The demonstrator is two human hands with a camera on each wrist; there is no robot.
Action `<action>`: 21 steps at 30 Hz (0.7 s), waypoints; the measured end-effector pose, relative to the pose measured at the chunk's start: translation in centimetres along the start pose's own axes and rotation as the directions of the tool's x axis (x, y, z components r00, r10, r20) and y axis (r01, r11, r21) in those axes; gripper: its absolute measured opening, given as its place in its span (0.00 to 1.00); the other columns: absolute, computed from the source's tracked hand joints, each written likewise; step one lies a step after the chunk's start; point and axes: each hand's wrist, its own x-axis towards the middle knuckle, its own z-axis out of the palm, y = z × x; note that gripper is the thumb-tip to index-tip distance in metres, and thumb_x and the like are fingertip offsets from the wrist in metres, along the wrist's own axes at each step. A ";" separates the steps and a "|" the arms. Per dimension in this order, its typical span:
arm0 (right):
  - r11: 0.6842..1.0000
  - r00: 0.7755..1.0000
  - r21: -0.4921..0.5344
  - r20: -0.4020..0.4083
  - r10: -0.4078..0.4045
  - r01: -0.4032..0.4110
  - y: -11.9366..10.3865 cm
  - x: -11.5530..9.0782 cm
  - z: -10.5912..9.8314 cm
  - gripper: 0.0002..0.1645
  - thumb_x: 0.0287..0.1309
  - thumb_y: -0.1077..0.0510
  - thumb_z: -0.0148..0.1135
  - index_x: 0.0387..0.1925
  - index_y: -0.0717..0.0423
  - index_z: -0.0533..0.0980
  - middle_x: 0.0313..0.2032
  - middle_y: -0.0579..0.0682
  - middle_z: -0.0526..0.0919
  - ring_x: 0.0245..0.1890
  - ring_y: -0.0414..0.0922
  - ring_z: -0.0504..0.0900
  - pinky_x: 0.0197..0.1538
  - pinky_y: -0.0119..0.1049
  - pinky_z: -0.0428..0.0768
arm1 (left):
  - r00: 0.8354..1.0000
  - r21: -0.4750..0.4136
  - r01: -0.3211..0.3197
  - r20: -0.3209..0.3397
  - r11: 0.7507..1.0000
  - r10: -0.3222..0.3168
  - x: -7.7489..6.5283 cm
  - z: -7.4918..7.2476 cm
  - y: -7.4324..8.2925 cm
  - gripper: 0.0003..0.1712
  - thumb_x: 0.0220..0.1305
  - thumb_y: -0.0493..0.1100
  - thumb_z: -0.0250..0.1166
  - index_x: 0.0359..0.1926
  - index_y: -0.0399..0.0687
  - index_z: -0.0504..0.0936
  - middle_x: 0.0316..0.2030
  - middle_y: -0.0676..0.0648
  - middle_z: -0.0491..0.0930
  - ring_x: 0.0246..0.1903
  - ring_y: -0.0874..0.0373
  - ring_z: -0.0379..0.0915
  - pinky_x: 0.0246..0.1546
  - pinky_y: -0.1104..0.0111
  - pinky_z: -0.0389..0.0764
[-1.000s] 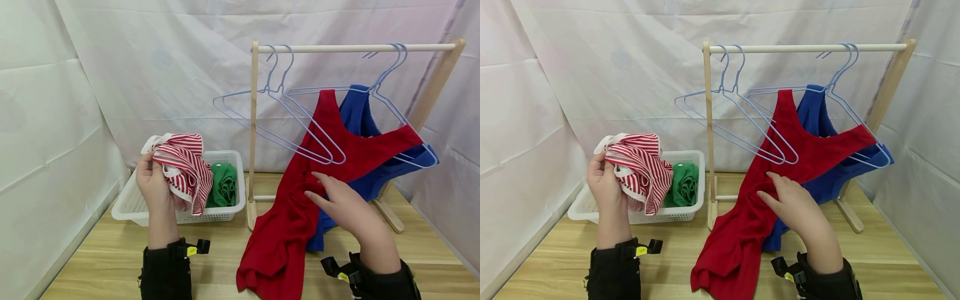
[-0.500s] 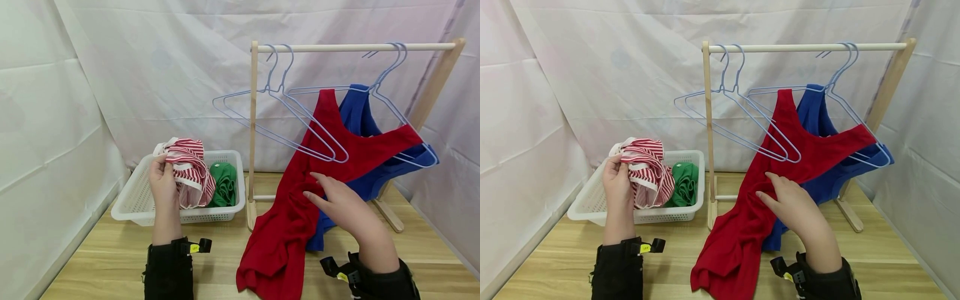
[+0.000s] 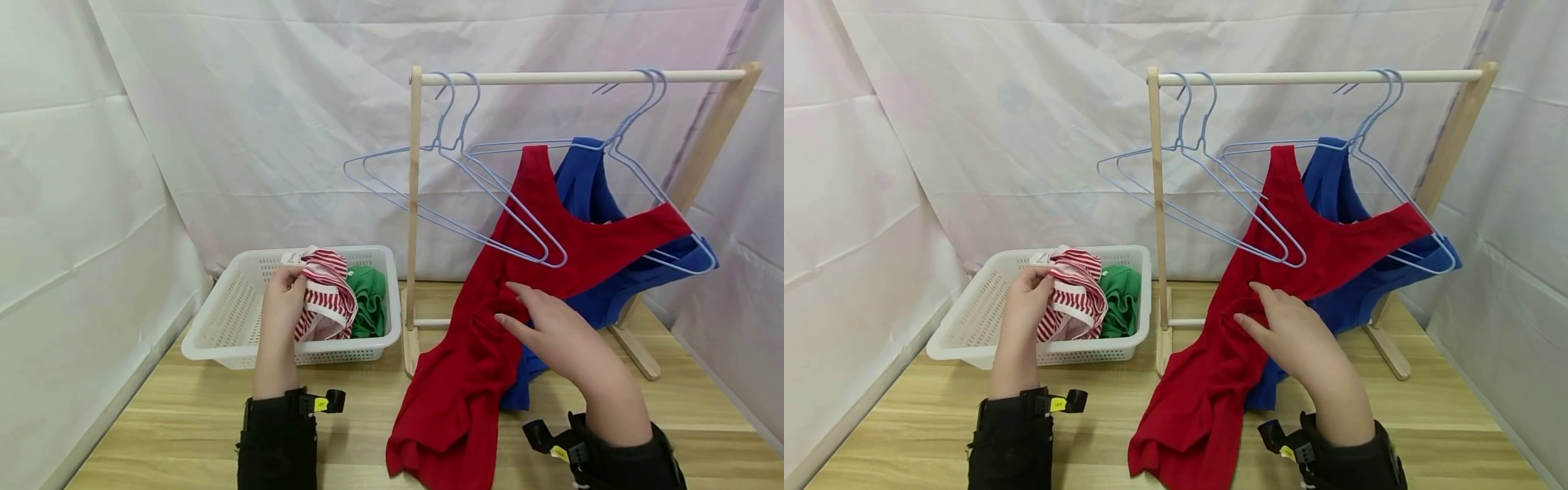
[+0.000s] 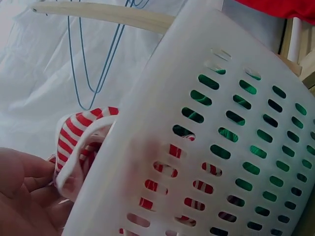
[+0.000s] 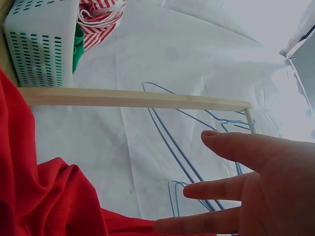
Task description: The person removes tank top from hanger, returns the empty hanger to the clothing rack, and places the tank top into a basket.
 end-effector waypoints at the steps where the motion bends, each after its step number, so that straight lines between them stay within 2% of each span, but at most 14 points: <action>1: 1.000 1.000 0.001 0.001 -0.003 0.003 0.0 0.0 0.0 0.46 0.56 0.28 0.39 0.65 0.54 0.51 0.62 0.62 0.59 0.60 0.59 0.56 0.57 0.64 0.59 | 1.000 0.037 -0.002 0.020 0.999 0.001 0.0 0.0 0.0 0.14 0.65 0.40 0.48 0.47 0.42 0.73 0.46 0.42 0.74 0.41 0.53 0.69 0.44 0.60 0.72; 6: 0.999 1.000 -0.013 -0.005 -0.030 0.030 -0.2 0.3 0.5 0.46 0.56 0.28 0.41 0.65 0.55 0.53 0.61 0.61 0.61 0.60 0.58 0.57 0.57 0.62 0.60 | 0.991 0.213 -0.035 0.131 0.976 0.007 -0.2 -0.1 -0.2 0.14 0.64 0.42 0.48 0.47 0.42 0.72 0.47 0.40 0.73 0.45 0.50 0.66 0.48 0.52 0.69; 9: 0.998 0.999 -0.039 -0.021 -0.050 0.049 -0.4 0.6 1.1 0.44 0.57 0.29 0.42 0.64 0.55 0.55 0.60 0.60 0.62 0.59 0.58 0.57 0.57 0.62 0.60 | 0.982 0.299 -0.069 0.188 0.952 0.012 -0.3 0.1 -0.3 0.14 0.64 0.43 0.49 0.47 0.43 0.73 0.46 0.41 0.74 0.44 0.50 0.67 0.48 0.52 0.69; 12: 0.995 0.996 -0.074 -0.040 -0.075 0.072 -0.5 0.8 1.7 0.44 0.56 0.29 0.42 0.63 0.54 0.56 0.61 0.60 0.62 0.60 0.58 0.56 0.57 0.65 0.58 | 0.968 0.365 -0.118 0.248 0.924 0.026 -0.3 0.3 -0.4 0.14 0.63 0.42 0.50 0.46 0.42 0.74 0.42 0.41 0.75 0.40 0.50 0.69 0.43 0.54 0.71; 17: 0.986 0.994 -0.135 -0.044 -0.100 0.094 -0.7 1.2 2.4 0.46 0.54 0.27 0.42 0.65 0.50 0.55 0.63 0.60 0.57 0.62 0.59 0.51 0.57 0.68 0.54 | 0.940 0.412 -0.183 0.339 0.893 0.037 -0.5 0.6 -0.5 0.13 0.64 0.42 0.51 0.45 0.42 0.75 0.39 0.42 0.76 0.36 0.51 0.69 0.39 0.55 0.72; 21: 0.982 0.994 -0.164 -0.031 -0.104 0.097 -0.9 1.4 2.8 0.46 0.53 0.27 0.45 0.66 0.48 0.53 0.65 0.59 0.53 0.63 0.60 0.47 0.57 0.69 0.49 | 0.935 0.430 -0.220 0.349 0.875 0.064 -0.7 0.7 -0.3 0.15 0.64 0.46 0.52 0.47 0.44 0.75 0.42 0.42 0.76 0.37 0.51 0.69 0.41 0.53 0.72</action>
